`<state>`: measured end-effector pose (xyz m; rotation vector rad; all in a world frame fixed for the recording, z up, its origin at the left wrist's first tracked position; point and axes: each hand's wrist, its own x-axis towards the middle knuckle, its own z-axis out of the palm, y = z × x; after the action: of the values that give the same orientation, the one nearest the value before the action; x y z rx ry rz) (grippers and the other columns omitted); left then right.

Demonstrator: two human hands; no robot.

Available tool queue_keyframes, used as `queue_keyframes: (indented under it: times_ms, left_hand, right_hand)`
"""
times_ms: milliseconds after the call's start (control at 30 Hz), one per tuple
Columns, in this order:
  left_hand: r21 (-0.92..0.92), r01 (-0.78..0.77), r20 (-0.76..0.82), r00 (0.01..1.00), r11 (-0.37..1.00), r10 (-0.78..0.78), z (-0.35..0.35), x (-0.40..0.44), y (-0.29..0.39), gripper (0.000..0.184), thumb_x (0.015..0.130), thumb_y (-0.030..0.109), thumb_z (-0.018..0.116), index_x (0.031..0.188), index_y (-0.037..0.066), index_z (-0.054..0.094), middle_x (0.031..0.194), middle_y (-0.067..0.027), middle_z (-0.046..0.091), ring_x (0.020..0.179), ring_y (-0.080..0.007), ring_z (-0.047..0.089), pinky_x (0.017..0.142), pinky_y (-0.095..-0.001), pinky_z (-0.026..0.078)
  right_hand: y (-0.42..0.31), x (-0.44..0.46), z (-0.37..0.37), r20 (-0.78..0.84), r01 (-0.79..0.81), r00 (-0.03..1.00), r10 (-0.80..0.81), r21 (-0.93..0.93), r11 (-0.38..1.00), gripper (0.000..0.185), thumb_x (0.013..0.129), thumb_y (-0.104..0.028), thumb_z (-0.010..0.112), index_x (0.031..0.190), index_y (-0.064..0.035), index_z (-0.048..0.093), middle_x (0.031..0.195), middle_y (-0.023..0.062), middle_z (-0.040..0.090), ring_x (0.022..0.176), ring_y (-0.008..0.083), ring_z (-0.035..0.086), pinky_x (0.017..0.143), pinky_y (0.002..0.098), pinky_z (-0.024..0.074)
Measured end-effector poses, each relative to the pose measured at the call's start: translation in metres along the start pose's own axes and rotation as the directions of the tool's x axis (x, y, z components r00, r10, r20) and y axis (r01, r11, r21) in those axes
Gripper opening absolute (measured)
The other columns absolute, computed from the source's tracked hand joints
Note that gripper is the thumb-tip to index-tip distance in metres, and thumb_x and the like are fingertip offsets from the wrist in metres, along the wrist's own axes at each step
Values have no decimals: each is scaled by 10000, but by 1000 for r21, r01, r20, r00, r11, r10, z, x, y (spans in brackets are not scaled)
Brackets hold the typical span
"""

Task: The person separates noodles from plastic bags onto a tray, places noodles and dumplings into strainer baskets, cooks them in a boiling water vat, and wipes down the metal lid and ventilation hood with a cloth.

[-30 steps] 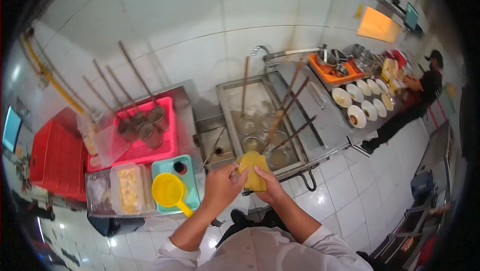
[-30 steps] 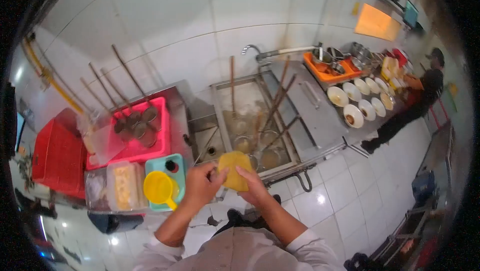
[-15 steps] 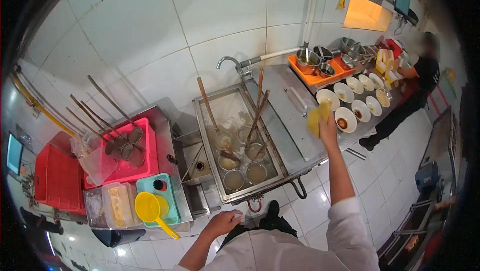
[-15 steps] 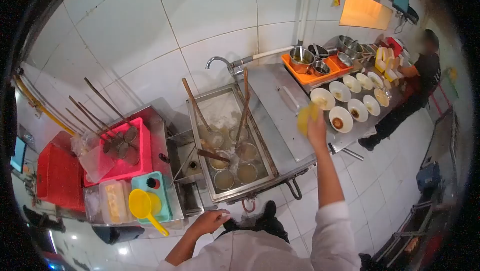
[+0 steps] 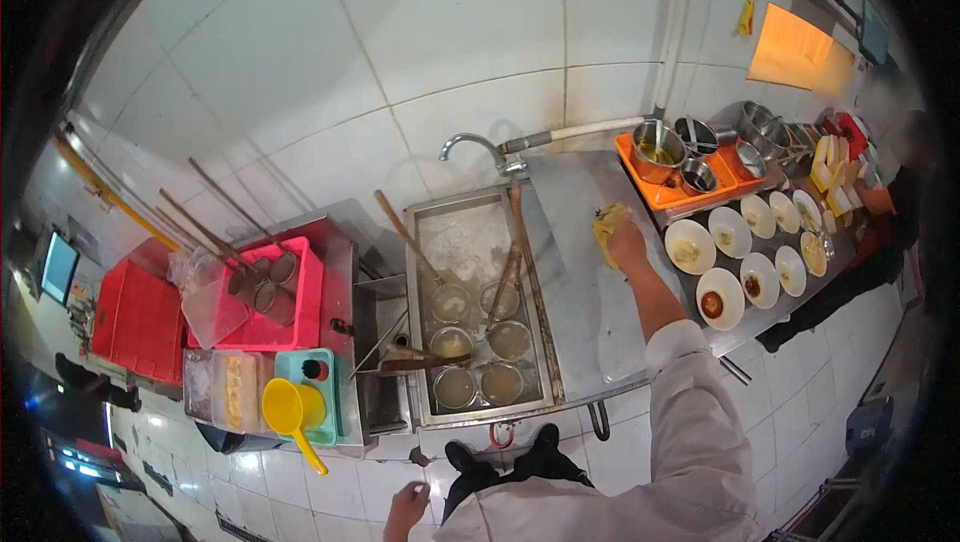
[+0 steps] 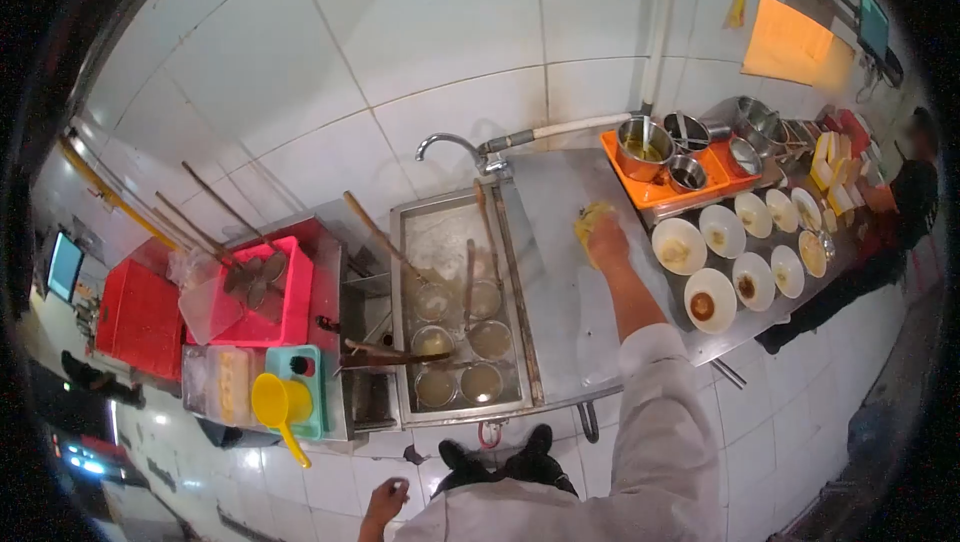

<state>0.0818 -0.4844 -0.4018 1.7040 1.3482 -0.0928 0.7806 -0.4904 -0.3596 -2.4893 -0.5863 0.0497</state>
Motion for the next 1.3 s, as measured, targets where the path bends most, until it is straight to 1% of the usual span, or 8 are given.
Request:
queue_keyframes:
  times_ms: [67, 167, 367, 700, 933, 1033, 1133, 1300]
  left_hand:
    - [35, 101, 28, 994, 994, -102, 11, -2, -59, 272, 924, 276, 605, 1082, 58, 647, 748, -87, 680, 684, -137, 646, 596, -292, 514]
    - [132, -34, 53, 998, 991, 27, 27, -15, -115, 312, 928, 319, 554, 1075, 48, 603, 760, -100, 634, 702, -243, 623, 658, -377, 529]
    - [93, 99, 182, 977, 991, -114, 28, 32, -102, 312, 928, 321, 555, 1075, 50, 605, 759, -101, 637, 698, -241, 626, 651, -376, 526]
    - [25, -77, 246, 967, 997, 69, -14, 114, -60, 312, 926, 323, 556, 1075, 53, 608, 758, -103, 641, 691, -237, 630, 640, -374, 520]
    - [-78, -128, 237, 961, 989, 143, -33, 124, -57, 312, 925, 324, 557, 1075, 56, 610, 757, -104, 645, 686, -234, 633, 632, -372, 516]
    - [-107, -150, 249, 953, 983, 173, -34, 134, -54, 312, 925, 325, 557, 1075, 57, 611, 757, -104, 646, 684, -233, 634, 629, -371, 515]
    - [-128, -162, 263, 946, 978, 191, -35, 148, -58, 312, 924, 325, 558, 1074, 58, 612, 756, -105, 648, 682, -232, 635, 626, -371, 513]
    - [-139, -191, 297, 928, 972, 225, -40, 170, -67, 312, 924, 326, 558, 1074, 59, 614, 756, -106, 650, 679, -230, 637, 620, -370, 510]
  right_hand:
    - [16, 15, 10, 84, 89, 994, -69, -273, 958, 286, 862, -206, 560, 1047, 7, 606, 996, 224, 660, 948, 389, 641, 831, 460, 508]
    - [14, 16, 0, 98, 77, 994, -52, -268, 960, 221, 857, -165, 541, 947, -12, 672, 978, 204, 679, 919, 361, 661, 819, 444, 521]
    - [0, 5, -19, 171, 32, 985, 10, -237, 971, 311, 820, -297, 635, 967, -30, 693, 1040, 194, 674, 971, 341, 654, 838, 426, 524]
    - [-28, -57, -76, 171, 33, 985, -31, -8, 999, 423, 817, -410, 617, 974, -22, 681, 963, 205, 677, 931, 369, 645, 818, 441, 512]
    - [-20, -70, -72, 135, 206, 972, -195, -73, 976, 419, 819, -360, 572, 934, 34, 657, 939, 279, 643, 912, 412, 627, 801, 479, 497]
    - [-51, -96, -110, 40, 127, 992, -124, -107, 986, 432, 825, -350, 571, 989, 44, 635, 972, 294, 635, 941, 426, 615, 825, 472, 494]
    - [-82, -111, -153, 47, 171, 984, -170, -14, 985, 421, 822, -296, 607, 1057, 54, 609, 1013, 280, 643, 950, 409, 627, 828, 444, 500]
    - [-129, -137, -214, 171, -68, 985, -8, 436, 897, 378, 830, -195, 679, 1133, 20, 613, 1003, 126, 668, 885, 224, 641, 759, 348, 503]
